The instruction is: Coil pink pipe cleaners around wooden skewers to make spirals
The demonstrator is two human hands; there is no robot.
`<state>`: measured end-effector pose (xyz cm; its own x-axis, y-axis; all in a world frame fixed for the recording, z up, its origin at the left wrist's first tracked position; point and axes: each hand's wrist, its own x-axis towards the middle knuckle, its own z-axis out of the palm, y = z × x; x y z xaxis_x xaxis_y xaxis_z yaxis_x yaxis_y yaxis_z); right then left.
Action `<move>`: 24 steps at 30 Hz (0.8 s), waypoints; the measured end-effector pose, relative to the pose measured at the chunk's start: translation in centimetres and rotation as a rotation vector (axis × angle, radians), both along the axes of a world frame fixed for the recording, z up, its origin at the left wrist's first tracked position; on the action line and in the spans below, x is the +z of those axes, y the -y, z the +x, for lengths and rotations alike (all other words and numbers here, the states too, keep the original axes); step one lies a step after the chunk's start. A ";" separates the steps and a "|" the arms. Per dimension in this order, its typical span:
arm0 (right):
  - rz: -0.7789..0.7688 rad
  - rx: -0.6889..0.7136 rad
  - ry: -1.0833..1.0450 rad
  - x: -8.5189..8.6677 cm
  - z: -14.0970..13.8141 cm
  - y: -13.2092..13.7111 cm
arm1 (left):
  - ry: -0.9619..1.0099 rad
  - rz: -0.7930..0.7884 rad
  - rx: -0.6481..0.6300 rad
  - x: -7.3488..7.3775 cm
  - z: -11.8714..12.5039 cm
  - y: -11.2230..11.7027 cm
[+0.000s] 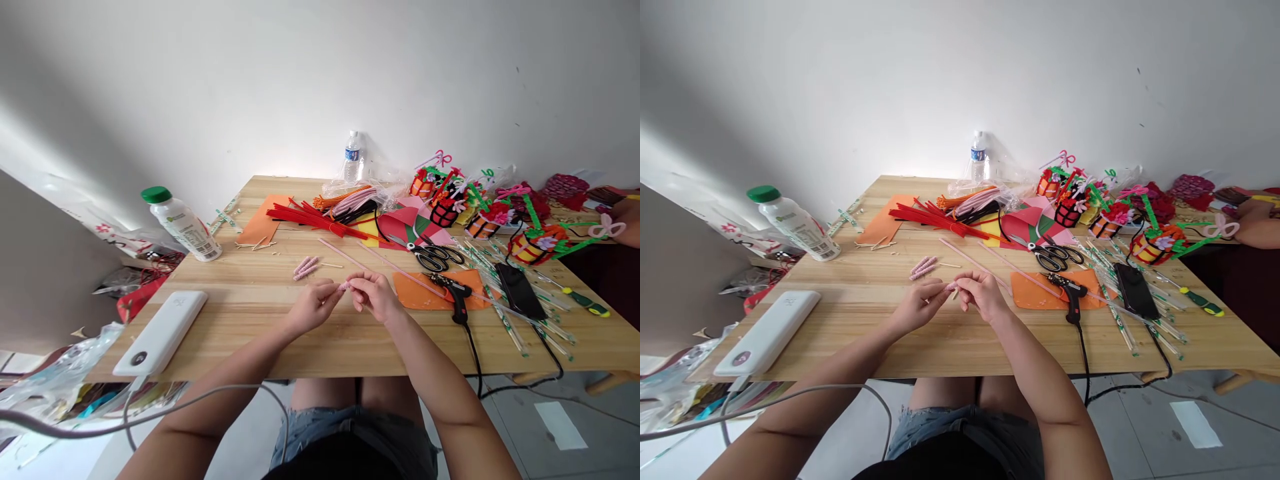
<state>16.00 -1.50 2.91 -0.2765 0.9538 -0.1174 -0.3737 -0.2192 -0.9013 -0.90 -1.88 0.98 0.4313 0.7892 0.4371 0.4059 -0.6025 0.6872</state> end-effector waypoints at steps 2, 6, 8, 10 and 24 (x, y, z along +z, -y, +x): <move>0.050 -0.020 0.024 0.0 -0.1 0.1 | 0.002 -0.098 0.018 -0.3 -0.3 -0.7; 0.127 -0.188 0.182 -0.3 0.0 -0.2 | -0.046 0.028 0.147 -1.7 -1.1 -2.7; 0.126 -0.227 0.249 -0.6 0.2 -0.5 | -0.104 0.090 0.290 -2.4 -1.5 -3.6; 0.117 -0.210 0.286 -0.9 0.3 -0.7 | -0.256 0.081 0.472 -2.9 -1.9 -4.3; 1.029 0.382 1.287 8.4 -2.0 5.2 | -0.499 -0.247 0.622 -4.6 -4.6 -7.5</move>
<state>14.01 -6.67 11.29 -0.7192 0.6787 0.1488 0.5950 0.7122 -0.3725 -5.53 5.65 -3.62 -0.0175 0.9955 0.0931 0.9065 -0.0234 0.4215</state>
